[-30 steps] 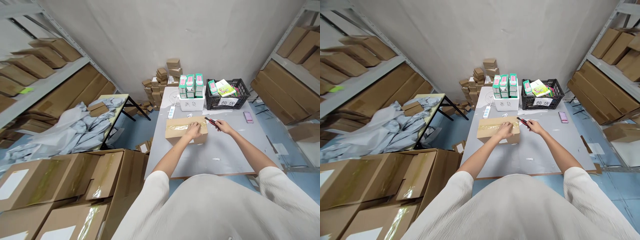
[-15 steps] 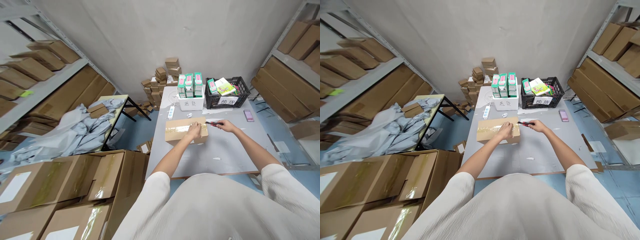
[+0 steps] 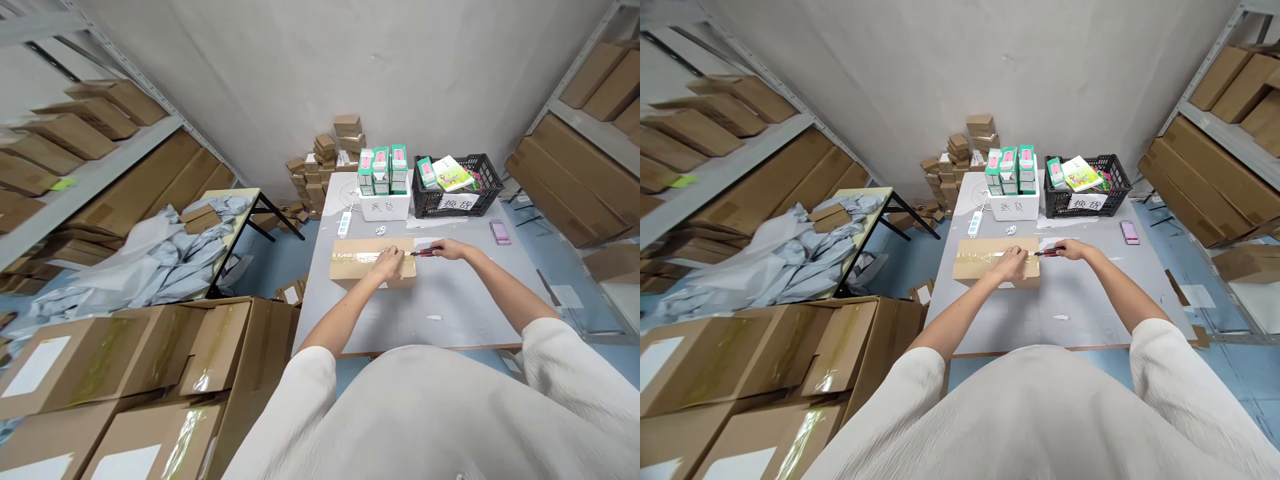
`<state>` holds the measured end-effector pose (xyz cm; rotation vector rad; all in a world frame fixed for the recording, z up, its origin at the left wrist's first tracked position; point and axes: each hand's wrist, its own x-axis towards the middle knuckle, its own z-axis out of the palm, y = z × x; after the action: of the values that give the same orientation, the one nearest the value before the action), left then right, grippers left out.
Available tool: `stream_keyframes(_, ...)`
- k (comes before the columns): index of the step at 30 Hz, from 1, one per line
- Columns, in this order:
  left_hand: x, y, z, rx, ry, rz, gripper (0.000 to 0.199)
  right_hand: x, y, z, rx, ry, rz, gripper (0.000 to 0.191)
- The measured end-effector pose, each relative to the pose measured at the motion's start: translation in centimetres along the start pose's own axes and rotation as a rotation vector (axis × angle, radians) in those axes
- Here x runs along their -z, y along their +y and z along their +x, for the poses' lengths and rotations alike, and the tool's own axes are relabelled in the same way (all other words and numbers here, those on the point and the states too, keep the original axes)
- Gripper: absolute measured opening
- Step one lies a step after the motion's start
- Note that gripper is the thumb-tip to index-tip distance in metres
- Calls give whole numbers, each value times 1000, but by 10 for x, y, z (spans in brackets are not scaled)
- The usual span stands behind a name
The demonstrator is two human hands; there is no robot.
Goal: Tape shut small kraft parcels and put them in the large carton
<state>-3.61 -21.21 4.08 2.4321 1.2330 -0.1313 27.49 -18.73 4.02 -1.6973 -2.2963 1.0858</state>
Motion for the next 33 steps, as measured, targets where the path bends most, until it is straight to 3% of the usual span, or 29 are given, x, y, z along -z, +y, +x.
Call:
stream_keyframes(6, 0, 1, -5, -5, 3, 12, 74, 0, -2, 4, -55, -212, 55, 38)
stream_keyframes(13, 0, 2, -7, -5, 8, 11, 71, -6, -1, -17, -140, -305, 188, 55)
stream_keyframes(19, -2, 0, -5, -12, 41, 24, 73, -19, -6, -31, -131, -362, 293, 60)
stream_keyframes(28, -2, -1, -10, 2, 103, -73, 88, -16, 0, -52, -155, -111, 380, 59)
stream_keyframes(33, -1, -1, -2, 120, 215, -96, 56, -18, 0, -58, -170, -21, 443, 58)
